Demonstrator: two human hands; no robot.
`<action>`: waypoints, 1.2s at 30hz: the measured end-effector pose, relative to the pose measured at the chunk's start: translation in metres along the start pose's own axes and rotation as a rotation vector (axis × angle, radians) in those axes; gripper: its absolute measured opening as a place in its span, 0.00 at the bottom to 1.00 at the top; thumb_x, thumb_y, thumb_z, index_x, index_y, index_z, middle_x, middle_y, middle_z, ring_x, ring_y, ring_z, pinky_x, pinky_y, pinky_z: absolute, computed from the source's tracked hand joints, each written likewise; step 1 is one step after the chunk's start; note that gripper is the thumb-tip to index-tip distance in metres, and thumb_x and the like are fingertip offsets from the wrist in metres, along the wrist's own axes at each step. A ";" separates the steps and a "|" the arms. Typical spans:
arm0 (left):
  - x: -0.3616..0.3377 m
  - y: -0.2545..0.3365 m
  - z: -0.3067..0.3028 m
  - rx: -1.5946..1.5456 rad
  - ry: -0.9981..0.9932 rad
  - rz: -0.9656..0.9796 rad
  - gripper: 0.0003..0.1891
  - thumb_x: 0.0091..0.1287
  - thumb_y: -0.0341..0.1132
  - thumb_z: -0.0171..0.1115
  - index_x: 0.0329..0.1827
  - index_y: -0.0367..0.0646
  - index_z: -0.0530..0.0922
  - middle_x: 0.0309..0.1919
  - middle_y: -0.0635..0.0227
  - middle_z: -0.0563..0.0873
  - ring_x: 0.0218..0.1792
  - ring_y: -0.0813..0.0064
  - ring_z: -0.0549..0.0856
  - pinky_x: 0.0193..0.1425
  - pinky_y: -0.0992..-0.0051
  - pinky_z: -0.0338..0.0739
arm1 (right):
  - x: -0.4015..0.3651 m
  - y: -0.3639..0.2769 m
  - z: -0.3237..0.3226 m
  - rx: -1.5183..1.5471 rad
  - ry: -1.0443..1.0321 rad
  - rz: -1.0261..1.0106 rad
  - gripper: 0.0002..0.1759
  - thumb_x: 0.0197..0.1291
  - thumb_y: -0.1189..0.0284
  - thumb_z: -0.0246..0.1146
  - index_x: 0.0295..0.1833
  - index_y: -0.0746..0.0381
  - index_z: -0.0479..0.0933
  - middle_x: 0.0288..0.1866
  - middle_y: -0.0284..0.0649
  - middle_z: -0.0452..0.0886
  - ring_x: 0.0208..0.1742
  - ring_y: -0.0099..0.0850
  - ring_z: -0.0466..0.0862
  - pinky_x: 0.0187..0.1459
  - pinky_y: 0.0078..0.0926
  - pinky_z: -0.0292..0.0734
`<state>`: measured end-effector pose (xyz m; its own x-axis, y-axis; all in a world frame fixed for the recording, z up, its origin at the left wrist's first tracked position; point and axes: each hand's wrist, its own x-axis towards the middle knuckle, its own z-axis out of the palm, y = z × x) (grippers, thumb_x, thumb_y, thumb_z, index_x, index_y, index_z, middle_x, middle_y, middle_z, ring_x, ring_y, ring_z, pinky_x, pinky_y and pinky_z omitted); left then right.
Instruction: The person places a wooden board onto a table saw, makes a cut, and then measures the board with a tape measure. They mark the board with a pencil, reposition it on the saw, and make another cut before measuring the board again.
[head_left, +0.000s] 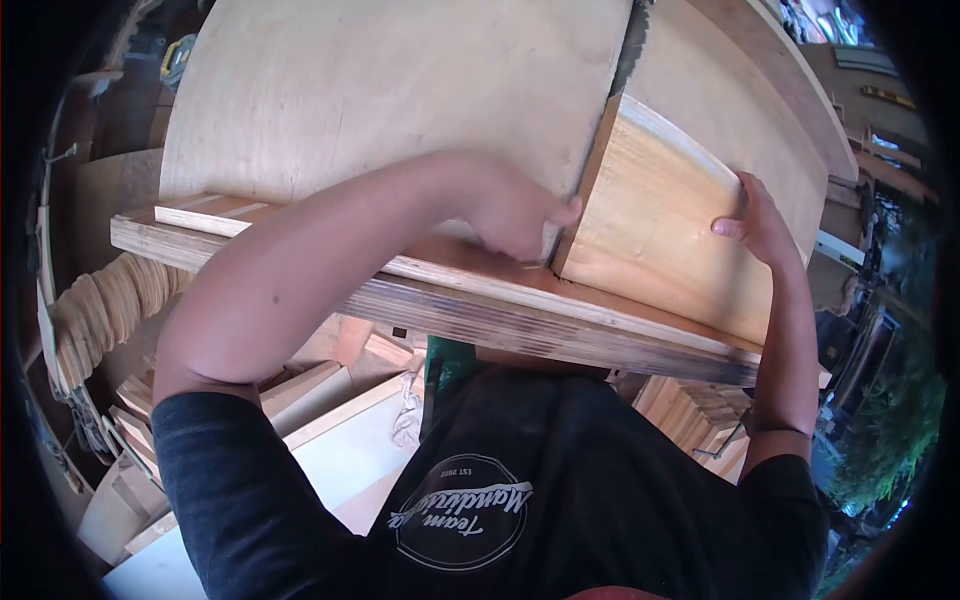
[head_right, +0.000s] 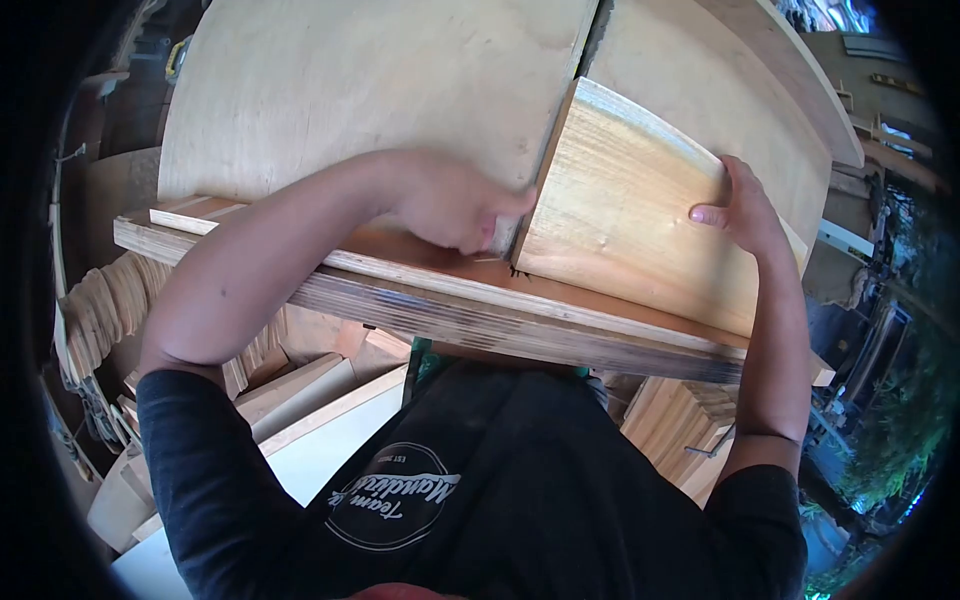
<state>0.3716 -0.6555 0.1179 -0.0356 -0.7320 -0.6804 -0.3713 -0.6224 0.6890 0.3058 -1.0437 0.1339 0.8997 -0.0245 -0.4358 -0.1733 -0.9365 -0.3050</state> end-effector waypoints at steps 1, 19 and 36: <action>-0.002 0.000 0.003 -0.006 -0.001 0.003 0.37 0.69 0.32 0.53 0.81 0.48 0.52 0.45 0.60 0.85 0.47 0.63 0.83 0.53 0.67 0.76 | 0.000 -0.002 0.000 -0.004 -0.006 0.001 0.58 0.35 0.54 0.83 0.71 0.68 0.64 0.65 0.54 0.74 0.70 0.48 0.72 0.71 0.40 0.66; 0.008 -0.007 -0.007 -0.020 0.055 0.212 0.14 0.71 0.40 0.61 0.51 0.40 0.84 0.41 0.62 0.89 0.44 0.71 0.86 0.48 0.69 0.79 | -0.009 0.005 0.013 0.073 0.234 -0.107 0.47 0.34 0.63 0.83 0.63 0.67 0.72 0.59 0.55 0.79 0.64 0.53 0.76 0.67 0.43 0.69; 0.038 0.057 0.025 -0.493 0.428 -0.312 0.21 0.54 0.40 0.80 0.39 0.31 0.83 0.26 0.68 0.85 0.26 0.79 0.82 0.32 0.77 0.78 | -0.021 0.010 0.006 -0.134 0.134 -0.031 0.45 0.41 0.50 0.80 0.62 0.64 0.75 0.62 0.46 0.74 0.68 0.44 0.71 0.68 0.55 0.66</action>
<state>0.3261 -0.7118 0.1254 0.4079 -0.4810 -0.7761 0.1604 -0.7990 0.5795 0.2825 -1.0501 0.1349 0.9507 -0.0332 -0.3084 -0.0979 -0.9755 -0.1968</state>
